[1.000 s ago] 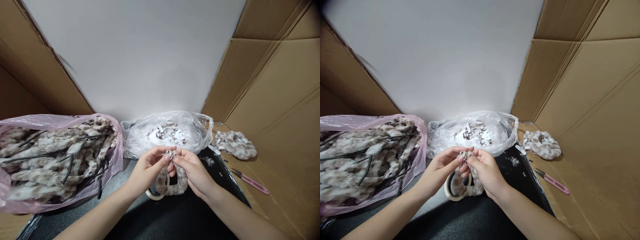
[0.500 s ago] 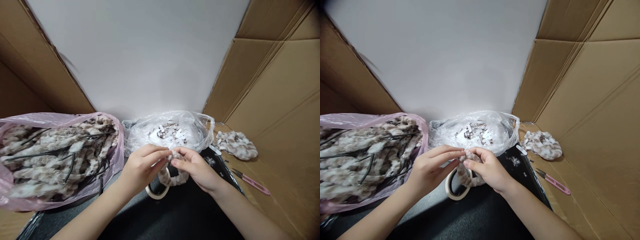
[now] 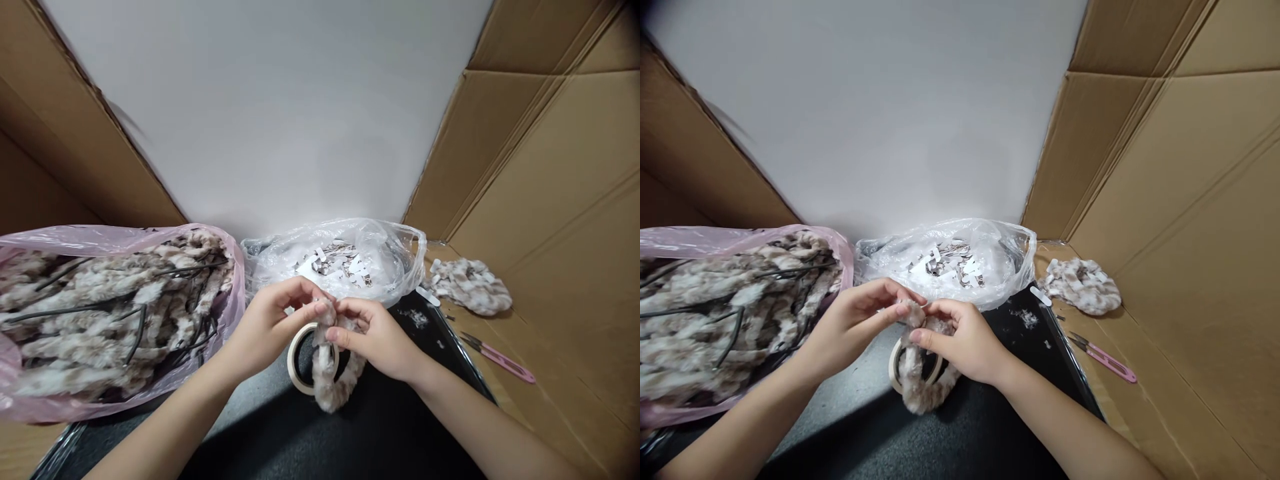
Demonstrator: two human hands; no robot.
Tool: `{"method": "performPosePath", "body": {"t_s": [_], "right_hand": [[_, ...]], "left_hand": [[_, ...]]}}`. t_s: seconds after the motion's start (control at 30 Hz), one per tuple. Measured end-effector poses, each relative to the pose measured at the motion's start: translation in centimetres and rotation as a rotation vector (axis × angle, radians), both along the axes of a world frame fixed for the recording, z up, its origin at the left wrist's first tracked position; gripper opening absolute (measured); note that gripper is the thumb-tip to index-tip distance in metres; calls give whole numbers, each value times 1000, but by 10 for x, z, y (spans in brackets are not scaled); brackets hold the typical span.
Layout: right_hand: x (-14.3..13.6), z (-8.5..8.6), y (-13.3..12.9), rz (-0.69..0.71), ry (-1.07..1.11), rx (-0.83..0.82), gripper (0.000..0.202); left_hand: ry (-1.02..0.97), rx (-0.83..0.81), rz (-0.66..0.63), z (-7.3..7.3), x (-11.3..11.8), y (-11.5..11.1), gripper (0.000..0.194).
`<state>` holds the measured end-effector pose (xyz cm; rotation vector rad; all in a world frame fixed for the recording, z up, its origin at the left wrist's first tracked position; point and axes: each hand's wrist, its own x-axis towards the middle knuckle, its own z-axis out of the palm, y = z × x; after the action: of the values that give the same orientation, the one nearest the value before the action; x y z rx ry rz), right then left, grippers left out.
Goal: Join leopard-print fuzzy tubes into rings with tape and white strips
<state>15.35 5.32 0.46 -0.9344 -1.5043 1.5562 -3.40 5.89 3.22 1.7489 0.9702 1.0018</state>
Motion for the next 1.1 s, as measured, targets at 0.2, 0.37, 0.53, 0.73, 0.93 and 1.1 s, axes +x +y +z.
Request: {"method": "performPosePath", "body": {"t_s": [0.2, 0.37, 0.53, 0.73, 0.93, 1.1], "right_hand": [[3, -1, 2, 107, 93, -207, 37], [7, -3, 6, 215, 27, -301, 32], [8, -5, 9, 165, 36, -290, 31], [8, -7, 13, 128, 397, -545, 28], [11, -12, 18, 149, 581, -589, 17], [10, -15, 17, 131, 590, -580, 20]], "left_hand": [[-159, -333, -139, -11, 0, 13, 29], [-202, -436, -70, -15, 2, 15, 35], [-354, -592, -74, -12, 0, 13, 27], [-508, -573, -282, -20, -10, 23, 42], [-318, -367, -283, -22, -17, 32, 43], [-129, -249, -258, -18, -14, 29, 11]]}}
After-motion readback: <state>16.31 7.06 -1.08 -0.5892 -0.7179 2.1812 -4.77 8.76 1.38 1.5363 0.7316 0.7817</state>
